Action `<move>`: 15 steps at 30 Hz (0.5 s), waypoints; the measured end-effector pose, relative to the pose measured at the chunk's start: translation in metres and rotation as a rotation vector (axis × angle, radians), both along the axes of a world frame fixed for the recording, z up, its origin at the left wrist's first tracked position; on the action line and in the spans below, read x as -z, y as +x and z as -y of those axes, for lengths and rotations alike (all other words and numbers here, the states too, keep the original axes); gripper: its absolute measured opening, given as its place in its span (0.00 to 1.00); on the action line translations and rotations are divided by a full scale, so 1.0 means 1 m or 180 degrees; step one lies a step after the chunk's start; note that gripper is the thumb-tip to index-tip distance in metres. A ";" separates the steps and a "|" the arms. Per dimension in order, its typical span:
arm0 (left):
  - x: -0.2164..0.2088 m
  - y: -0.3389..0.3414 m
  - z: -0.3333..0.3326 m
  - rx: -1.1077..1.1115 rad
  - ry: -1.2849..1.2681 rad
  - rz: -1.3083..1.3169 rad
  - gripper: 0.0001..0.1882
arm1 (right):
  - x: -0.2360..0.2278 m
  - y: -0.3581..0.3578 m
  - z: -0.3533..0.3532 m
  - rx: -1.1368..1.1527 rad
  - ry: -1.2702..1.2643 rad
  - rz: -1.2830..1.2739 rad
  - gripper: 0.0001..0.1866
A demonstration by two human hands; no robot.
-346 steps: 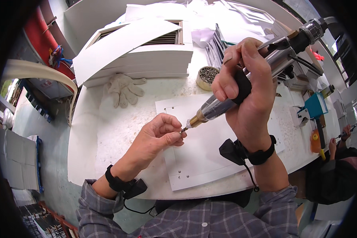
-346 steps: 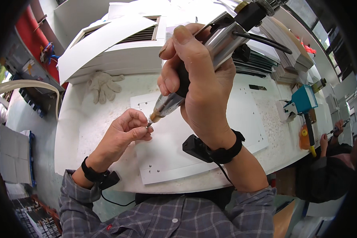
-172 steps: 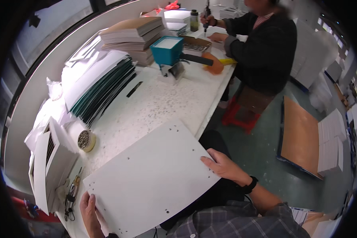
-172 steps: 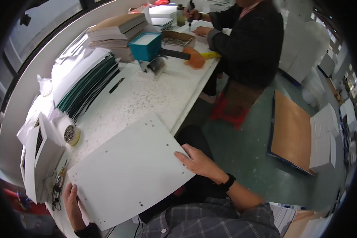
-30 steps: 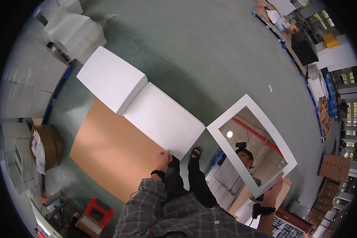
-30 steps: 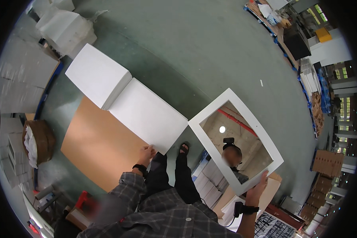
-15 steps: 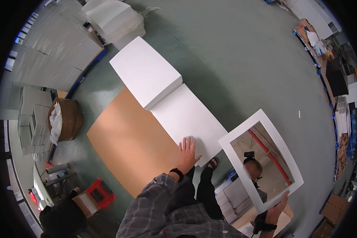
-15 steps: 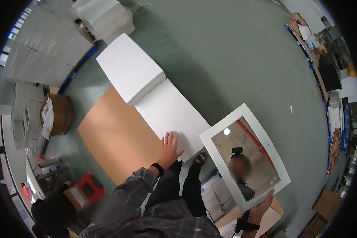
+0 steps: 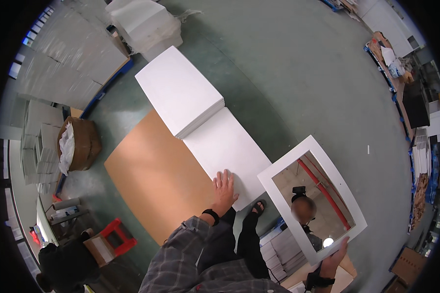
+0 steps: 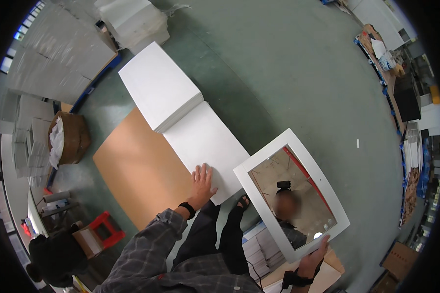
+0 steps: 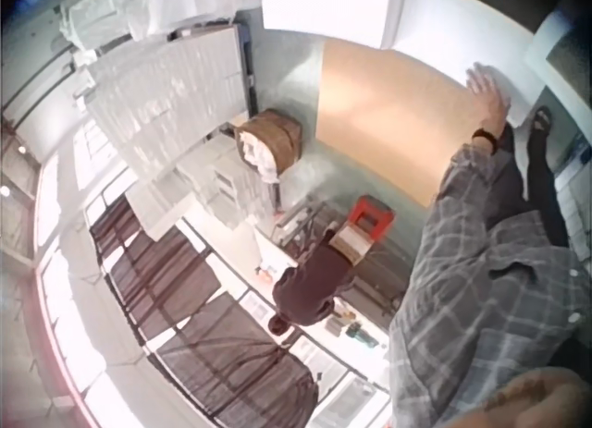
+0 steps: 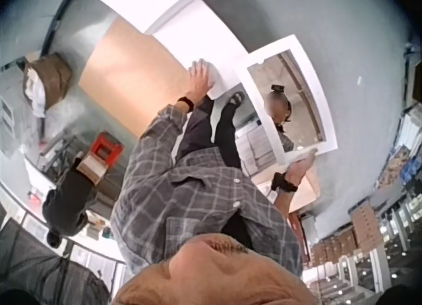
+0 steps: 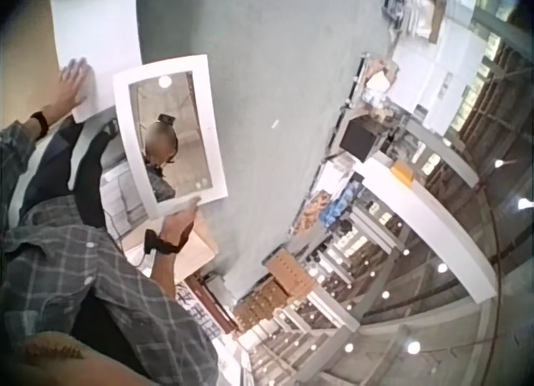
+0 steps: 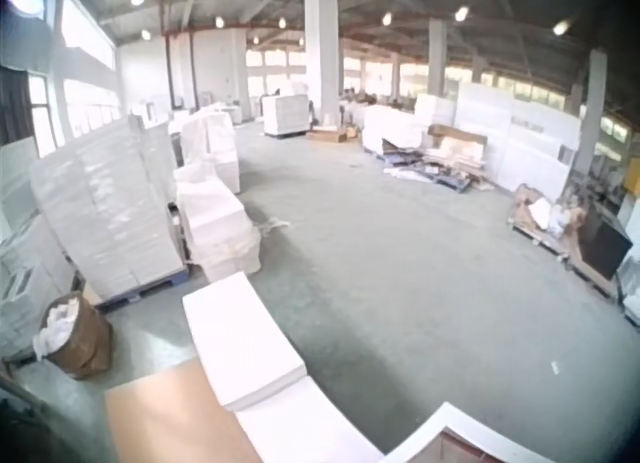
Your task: The person uses a pneumatic rivet gun to attach metal fasteners to the corners of white rectangular frames. They then stack the completed frames and place a black mesh screen into a frame.
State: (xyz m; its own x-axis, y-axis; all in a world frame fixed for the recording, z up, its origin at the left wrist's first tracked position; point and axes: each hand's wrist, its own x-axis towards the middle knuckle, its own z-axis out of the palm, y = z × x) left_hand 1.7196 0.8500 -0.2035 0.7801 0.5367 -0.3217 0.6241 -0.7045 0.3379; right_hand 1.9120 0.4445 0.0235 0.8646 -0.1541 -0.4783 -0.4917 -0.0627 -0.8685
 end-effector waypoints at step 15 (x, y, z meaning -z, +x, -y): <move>-0.004 -0.022 -0.001 -0.2623 -0.2467 0.2417 0.32 | 0.081 -0.016 -0.135 -0.0276 0.0857 -0.0282 0.22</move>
